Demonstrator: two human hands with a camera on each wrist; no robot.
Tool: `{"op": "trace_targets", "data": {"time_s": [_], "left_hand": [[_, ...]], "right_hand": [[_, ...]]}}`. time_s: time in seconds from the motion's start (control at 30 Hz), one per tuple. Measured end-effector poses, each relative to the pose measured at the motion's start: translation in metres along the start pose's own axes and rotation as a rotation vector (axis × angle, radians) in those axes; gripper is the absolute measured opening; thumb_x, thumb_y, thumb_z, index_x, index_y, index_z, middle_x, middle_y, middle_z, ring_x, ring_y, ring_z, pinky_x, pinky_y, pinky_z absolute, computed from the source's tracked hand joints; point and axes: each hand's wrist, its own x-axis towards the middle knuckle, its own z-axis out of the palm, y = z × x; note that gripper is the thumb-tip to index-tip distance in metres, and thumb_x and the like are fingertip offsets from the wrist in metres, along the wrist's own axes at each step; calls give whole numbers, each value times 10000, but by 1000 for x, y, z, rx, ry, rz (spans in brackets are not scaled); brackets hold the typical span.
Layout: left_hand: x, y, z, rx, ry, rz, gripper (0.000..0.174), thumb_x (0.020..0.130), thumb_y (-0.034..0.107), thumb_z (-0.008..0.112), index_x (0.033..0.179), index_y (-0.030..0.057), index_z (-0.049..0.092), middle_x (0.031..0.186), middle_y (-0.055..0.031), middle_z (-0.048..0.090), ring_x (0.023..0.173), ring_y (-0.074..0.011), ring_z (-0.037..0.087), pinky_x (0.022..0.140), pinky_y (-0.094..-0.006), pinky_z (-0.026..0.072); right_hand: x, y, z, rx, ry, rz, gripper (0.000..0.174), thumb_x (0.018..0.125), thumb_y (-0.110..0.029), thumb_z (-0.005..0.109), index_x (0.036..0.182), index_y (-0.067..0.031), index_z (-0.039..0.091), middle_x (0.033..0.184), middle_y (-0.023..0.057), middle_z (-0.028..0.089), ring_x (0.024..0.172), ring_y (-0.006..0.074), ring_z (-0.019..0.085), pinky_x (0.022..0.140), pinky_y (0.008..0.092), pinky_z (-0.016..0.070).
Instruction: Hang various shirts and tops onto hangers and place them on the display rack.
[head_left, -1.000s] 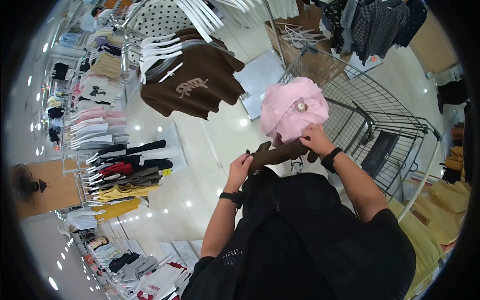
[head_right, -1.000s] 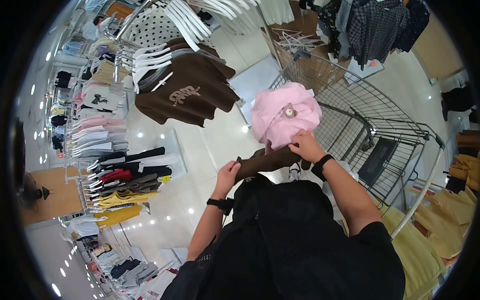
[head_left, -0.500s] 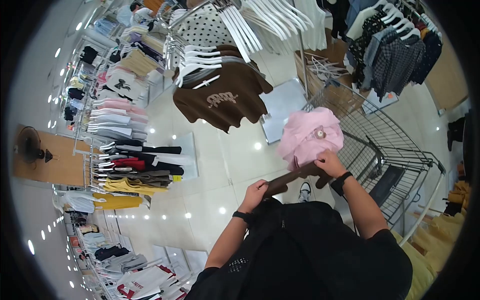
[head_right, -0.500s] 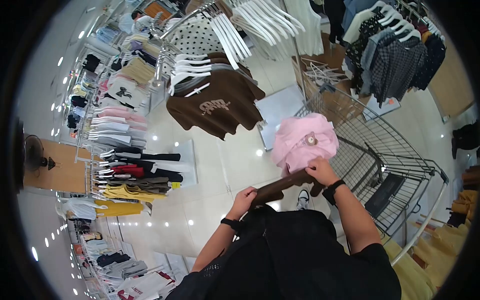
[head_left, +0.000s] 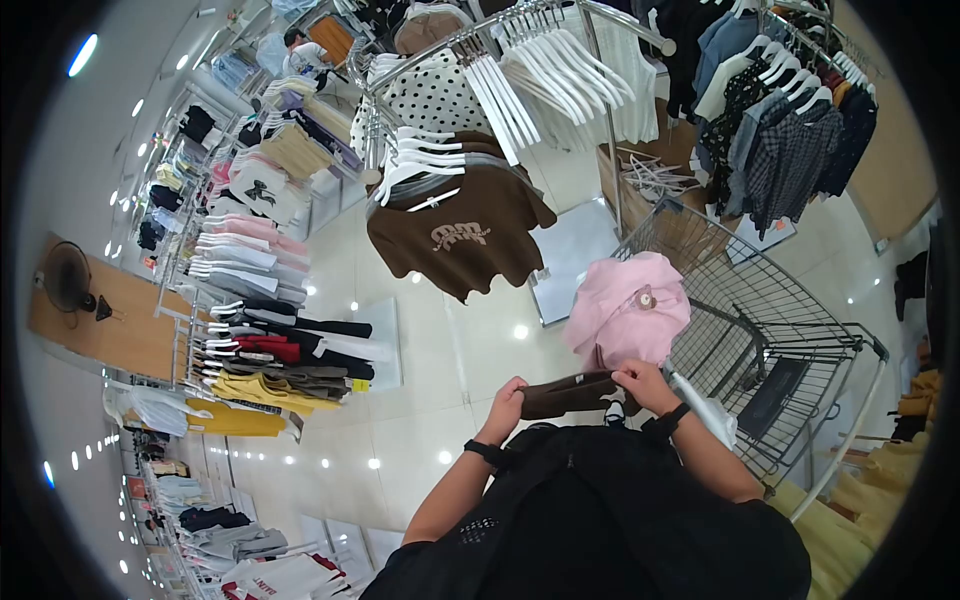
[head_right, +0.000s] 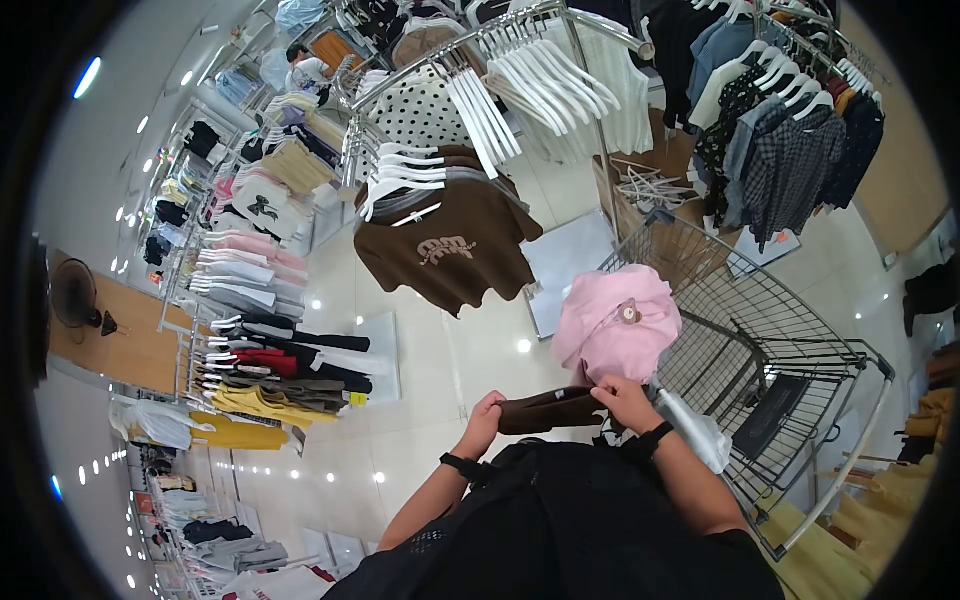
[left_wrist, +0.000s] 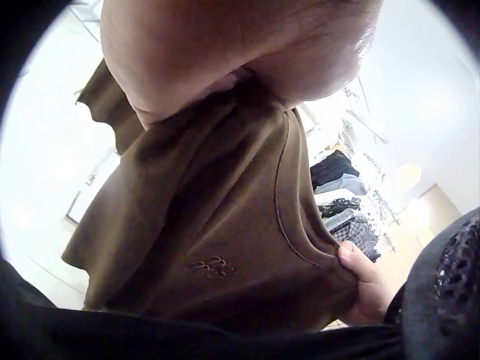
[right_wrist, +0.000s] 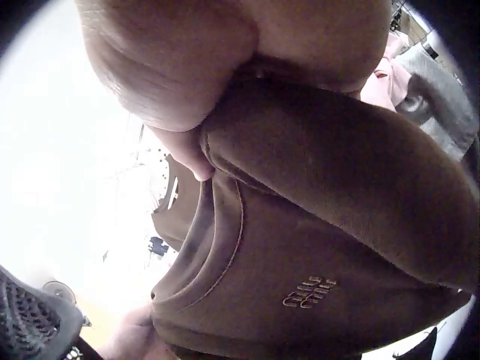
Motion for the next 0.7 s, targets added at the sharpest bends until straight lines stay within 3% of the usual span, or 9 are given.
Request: {"op": "trace_targets", "data": {"time_s": [0.1,0.17,0.2,0.3,0.47,0.57,0.63,0.67,0.7], "left_hand": [[3,-1,-8,-62,27,-4,186,952,46,418,879,65,587,784,35,522,725,-70,466,651,-261,398],[3,4,-10,-10,32,-48,217,1012,158,496,840,48,569,766,21,505,757,-91,478,704,-283,424],[6,1,-10,101,17,-31,310,1035,295,574,877,31,619,783,-17,571,771,-113,516,704,-307,442],[8,-8,-18,393,-121,-145,346,1019,367,622,968,28,671,851,-53,656,815,-146,580,736,-323,472],[24,-39,-61,328,-239,-125,323,988,341,670,1086,34,686,965,-77,710,907,-175,633,831,-335,505],[29,-25,-91,235,-291,-106,333,990,337,663,1131,38,691,995,-78,715,934,-173,634,855,-329,502],[36,-18,-115,255,-325,-75,309,968,268,643,1177,47,691,986,-87,721,925,-186,651,854,-335,511],[40,-17,-130,313,-316,-72,275,957,221,633,1156,42,692,958,-68,714,898,-165,639,831,-318,507],[46,-8,-144,373,-307,-68,244,946,173,624,1135,37,693,931,-50,707,871,-143,627,807,-300,504]], "right_hand": [[-7,-11,-1,-9,4,20,223,965,-206,705,847,-24,651,682,-26,582,639,59,514,585,272,441],[-5,-3,0,-30,-15,34,225,969,-206,703,845,-26,648,686,-22,581,650,59,510,590,269,437],[-3,-2,2,-42,-10,22,229,968,-202,704,843,-21,639,684,-16,572,653,67,503,595,276,437],[4,1,12,-80,-5,19,221,967,-192,705,854,-19,627,684,-10,567,647,80,493,597,287,436],[38,-11,44,-142,45,88,191,972,-181,698,907,-18,624,711,30,593,660,110,526,612,305,452],[66,-26,67,-193,75,106,189,974,-178,696,921,-12,621,712,52,605,657,133,543,618,317,462],[81,-36,83,-254,112,102,187,973,-174,693,930,-4,626,710,90,624,657,162,571,626,336,479],[90,-34,90,-329,122,78,213,975,-202,691,944,1,637,746,151,664,675,247,637,645,381,500],[99,-40,98,-328,150,78,213,975,-202,691,944,1,637,746,151,664,675,247,637,645,381,500]]}}
